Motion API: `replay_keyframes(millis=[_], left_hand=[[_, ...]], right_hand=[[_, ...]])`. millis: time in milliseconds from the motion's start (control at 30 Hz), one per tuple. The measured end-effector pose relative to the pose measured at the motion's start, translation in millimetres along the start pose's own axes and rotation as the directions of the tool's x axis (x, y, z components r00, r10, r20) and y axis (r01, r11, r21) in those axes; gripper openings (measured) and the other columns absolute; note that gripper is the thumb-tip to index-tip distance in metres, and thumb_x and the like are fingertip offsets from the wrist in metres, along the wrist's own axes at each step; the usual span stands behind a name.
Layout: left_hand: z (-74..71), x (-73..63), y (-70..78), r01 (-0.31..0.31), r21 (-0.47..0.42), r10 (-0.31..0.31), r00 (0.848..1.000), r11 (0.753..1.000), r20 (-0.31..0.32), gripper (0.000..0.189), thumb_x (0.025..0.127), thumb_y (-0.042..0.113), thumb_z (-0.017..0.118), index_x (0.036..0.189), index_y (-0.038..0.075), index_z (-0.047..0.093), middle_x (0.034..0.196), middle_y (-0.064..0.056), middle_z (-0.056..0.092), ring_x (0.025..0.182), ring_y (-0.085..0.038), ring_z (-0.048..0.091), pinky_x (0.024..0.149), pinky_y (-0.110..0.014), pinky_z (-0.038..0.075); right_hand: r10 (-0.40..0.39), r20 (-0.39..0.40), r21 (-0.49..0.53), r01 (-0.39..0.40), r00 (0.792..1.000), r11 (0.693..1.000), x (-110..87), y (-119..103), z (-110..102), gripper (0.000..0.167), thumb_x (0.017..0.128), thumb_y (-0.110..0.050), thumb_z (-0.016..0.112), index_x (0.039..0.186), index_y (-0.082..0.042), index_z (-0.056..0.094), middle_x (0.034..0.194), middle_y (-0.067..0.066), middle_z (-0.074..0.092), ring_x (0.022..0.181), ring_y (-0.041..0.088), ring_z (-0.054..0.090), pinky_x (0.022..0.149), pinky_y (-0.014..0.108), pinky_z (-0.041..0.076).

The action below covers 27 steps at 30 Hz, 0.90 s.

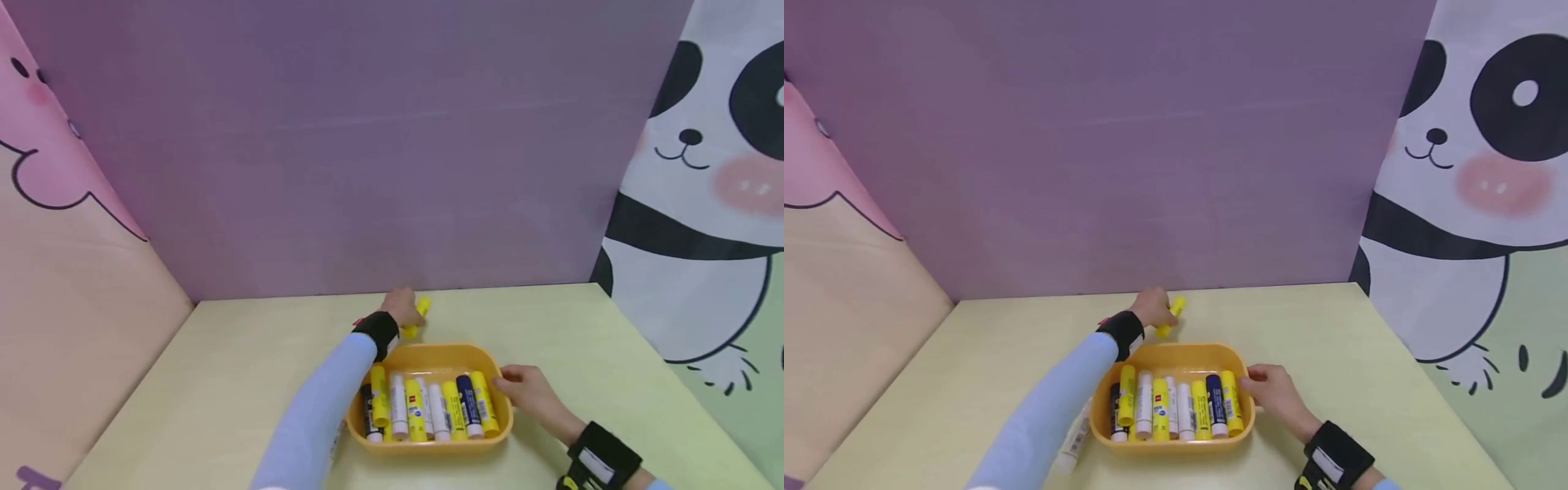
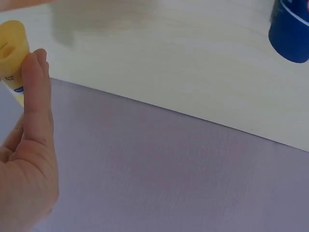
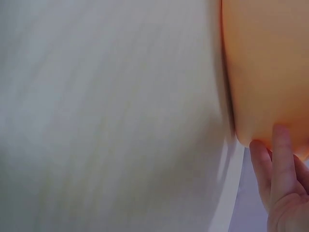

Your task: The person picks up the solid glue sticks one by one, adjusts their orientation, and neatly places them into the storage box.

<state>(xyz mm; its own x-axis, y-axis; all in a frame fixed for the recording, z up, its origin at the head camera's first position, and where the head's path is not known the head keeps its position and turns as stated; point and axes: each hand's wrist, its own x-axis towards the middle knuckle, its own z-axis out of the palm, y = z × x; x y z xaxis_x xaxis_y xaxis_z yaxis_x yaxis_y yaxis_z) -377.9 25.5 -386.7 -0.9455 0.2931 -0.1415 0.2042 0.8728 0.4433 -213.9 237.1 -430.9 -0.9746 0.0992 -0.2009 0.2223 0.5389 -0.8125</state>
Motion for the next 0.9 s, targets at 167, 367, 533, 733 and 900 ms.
replay_keyframes(millis=[167,367,533,733,900], left_hand=[[-2.6,-11.4,0.9,-0.008,-0.012,0.008,1.000,1.000,0.008,0.037,0.073,0.030,0.077,0.090,0.005,0.056,0.081,-0.005,0.052,0.072,-0.019,0.050,0.060,-0.023,0.044],[-15.9,-29.7,9.9,-0.028,-0.050,0.027,0.999,0.998,-0.018,0.031,0.075,0.030,0.075,0.086,0.005,0.062,0.077,-0.004,0.056,0.067,-0.018,0.051,0.057,-0.021,0.044],[-23.5,-42.2,15.8,-0.048,-0.039,0.046,0.998,0.998,-0.037,0.032,0.075,0.034,0.074,0.090,0.006,0.066,0.076,-0.003,0.059,0.066,-0.016,0.052,0.057,-0.020,0.045],[-25.3,-62.2,18.1,-0.045,-0.083,0.042,0.998,0.996,-0.040,0.046,0.075,0.034,0.074,0.109,0.006,0.062,0.091,-0.004,0.061,0.073,-0.017,0.054,0.061,-0.020,0.047],[-23.7,-81.0,21.3,-0.026,-0.119,0.026,1.000,0.993,-0.009,0.052,0.075,0.036,0.074,0.117,0.009,0.059,0.094,-0.004,0.059,0.076,-0.018,0.053,0.063,-0.022,0.047]], right_hand=[[0.008,0.004,-0.002,-0.008,1.000,1.000,-0.9,2,-2,0.037,0.089,-0.020,0.056,0.114,0.007,0.057,0.099,0.013,0.065,0.082,0.016,0.060,0.068,0.032,0.054],[0.001,0.010,0.001,-0.001,1.000,1.000,1.3,2,-6,0.037,0.090,-0.019,0.055,0.115,0.008,0.056,0.101,0.015,0.065,0.083,0.016,0.061,0.070,0.033,0.055],[-0.001,0.011,-0.007,0.001,1.000,1.000,2.8,3,-8,0.038,0.090,-0.020,0.054,0.116,0.007,0.056,0.104,0.017,0.064,0.085,0.017,0.061,0.071,0.033,0.055],[0.004,0.009,-0.003,-0.004,1.000,1.000,3.0,3,-8,0.040,0.090,-0.021,0.054,0.117,0.008,0.055,0.107,0.020,0.063,0.086,0.018,0.061,0.071,0.033,0.055],[0.009,0.007,-0.003,-0.009,1.000,1.000,2.8,4,-9,0.041,0.091,-0.022,0.054,0.118,0.008,0.053,0.108,0.021,0.062,0.087,0.018,0.061,0.072,0.033,0.055]])
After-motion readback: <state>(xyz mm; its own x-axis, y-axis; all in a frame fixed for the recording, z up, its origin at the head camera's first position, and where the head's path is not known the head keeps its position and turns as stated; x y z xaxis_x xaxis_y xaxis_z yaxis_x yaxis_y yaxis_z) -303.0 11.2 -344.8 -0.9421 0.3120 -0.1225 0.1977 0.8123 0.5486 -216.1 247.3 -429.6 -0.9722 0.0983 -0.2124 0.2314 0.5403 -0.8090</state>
